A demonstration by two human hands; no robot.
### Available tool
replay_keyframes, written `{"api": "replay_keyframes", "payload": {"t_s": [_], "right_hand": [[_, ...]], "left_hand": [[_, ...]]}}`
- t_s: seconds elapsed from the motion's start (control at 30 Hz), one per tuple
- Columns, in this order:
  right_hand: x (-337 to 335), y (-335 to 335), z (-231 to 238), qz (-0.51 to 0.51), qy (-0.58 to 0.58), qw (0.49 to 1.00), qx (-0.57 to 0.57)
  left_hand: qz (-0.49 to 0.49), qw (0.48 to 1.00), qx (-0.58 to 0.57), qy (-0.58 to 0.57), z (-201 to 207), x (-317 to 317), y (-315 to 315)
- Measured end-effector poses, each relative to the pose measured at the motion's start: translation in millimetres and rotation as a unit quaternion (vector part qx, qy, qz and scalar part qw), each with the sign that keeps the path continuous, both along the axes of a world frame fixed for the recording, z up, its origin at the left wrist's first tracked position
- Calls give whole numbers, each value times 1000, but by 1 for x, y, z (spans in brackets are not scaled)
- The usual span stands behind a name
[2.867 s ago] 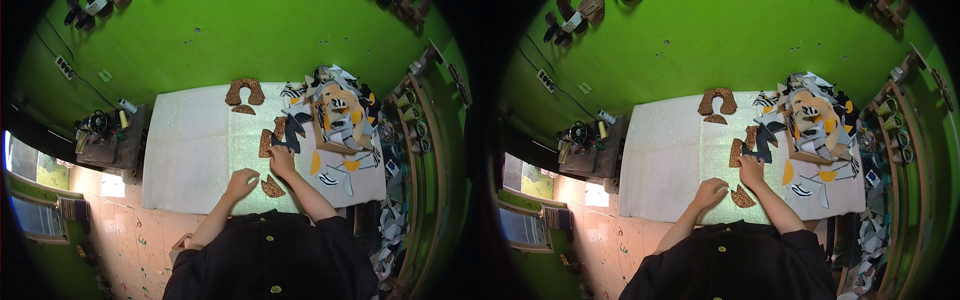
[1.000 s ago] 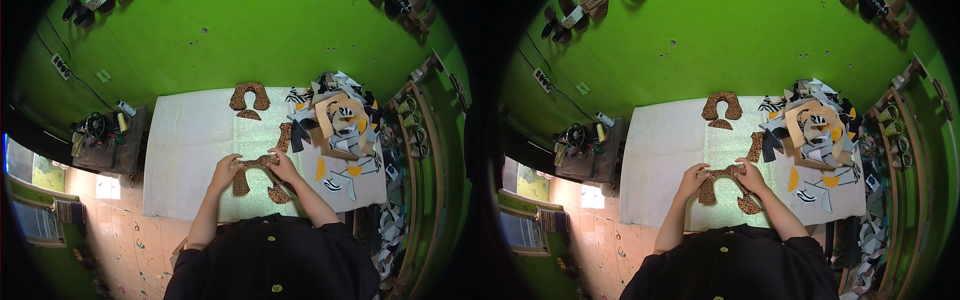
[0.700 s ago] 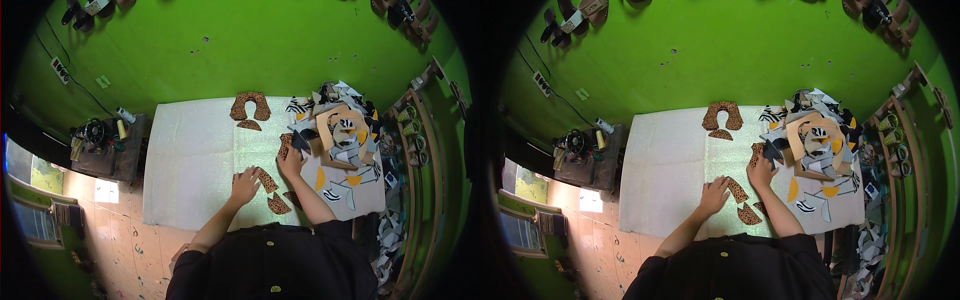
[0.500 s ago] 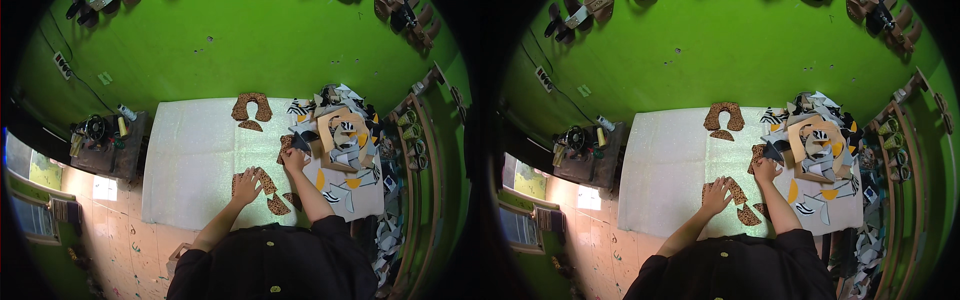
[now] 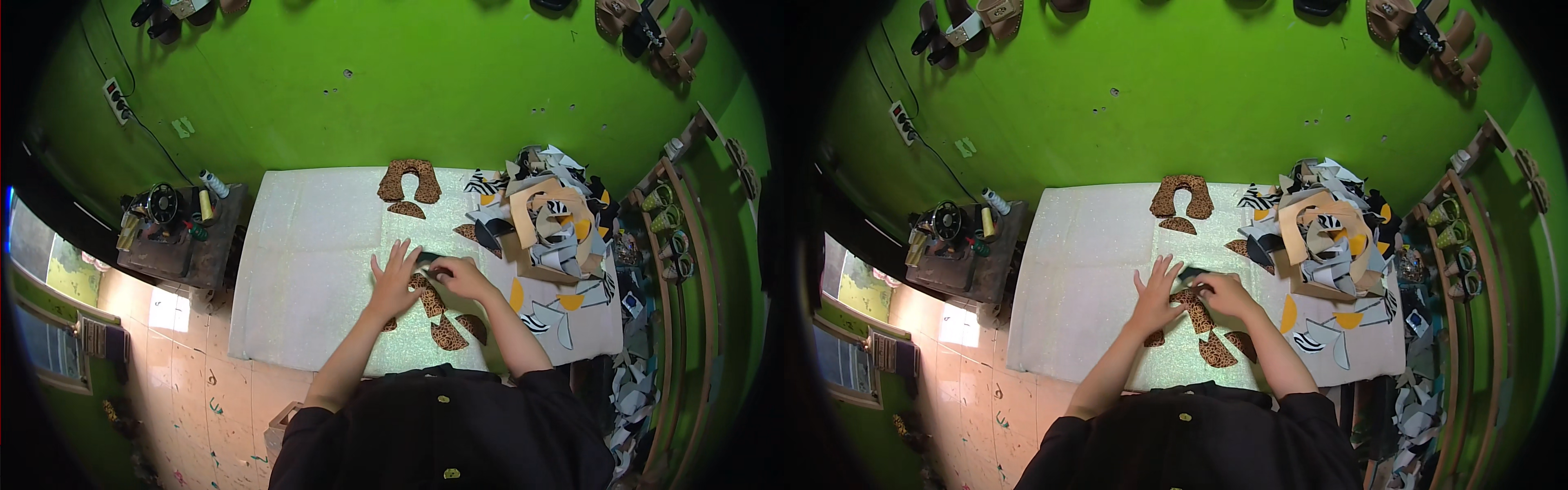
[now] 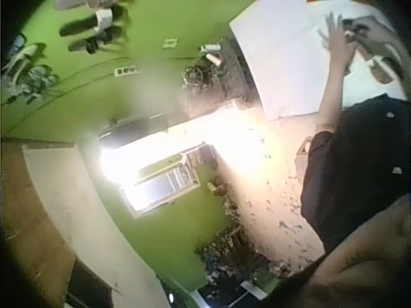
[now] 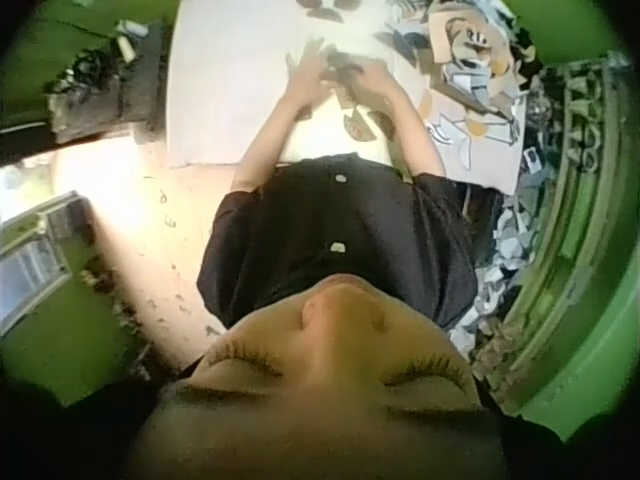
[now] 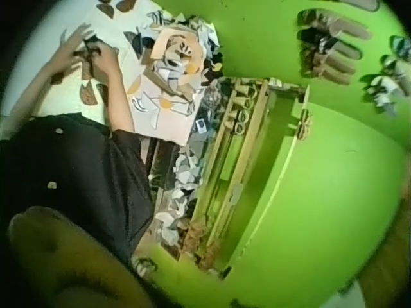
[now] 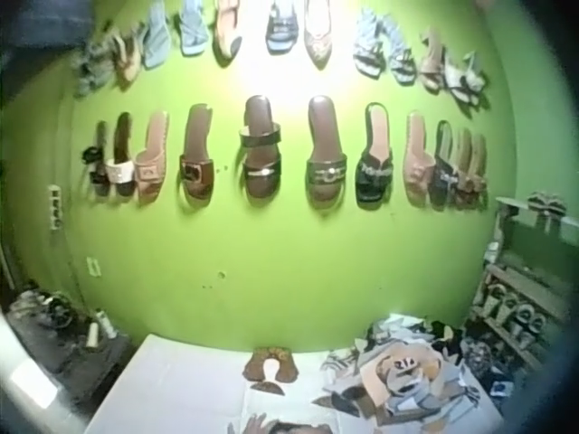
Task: Sorting and inspecting various patterned leather components for shoe assembly on a work table.
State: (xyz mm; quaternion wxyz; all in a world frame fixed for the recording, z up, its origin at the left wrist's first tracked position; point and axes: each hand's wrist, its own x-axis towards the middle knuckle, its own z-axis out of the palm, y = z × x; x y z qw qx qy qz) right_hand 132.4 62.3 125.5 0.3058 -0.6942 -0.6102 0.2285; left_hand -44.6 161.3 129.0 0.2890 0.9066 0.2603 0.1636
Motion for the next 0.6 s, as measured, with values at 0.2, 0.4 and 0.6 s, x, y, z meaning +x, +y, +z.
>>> {"api": "replay_keyframes", "payload": {"t_s": [0.2, 0.4, 0.6], "right_hand": [[-11, -23, 49, -20, 319, 947, 8], [-16, -42, -4, -135, 454, 879, 60], [-37, -41, -53, -161, 88, 975, -127]], "left_hand": [[-29, 970, -243, -2, 29, -27, 24], [-11, 919, -394, -25, 6, -65, 45], [64, 918, -384, -71, -52, -54, 42]]}}
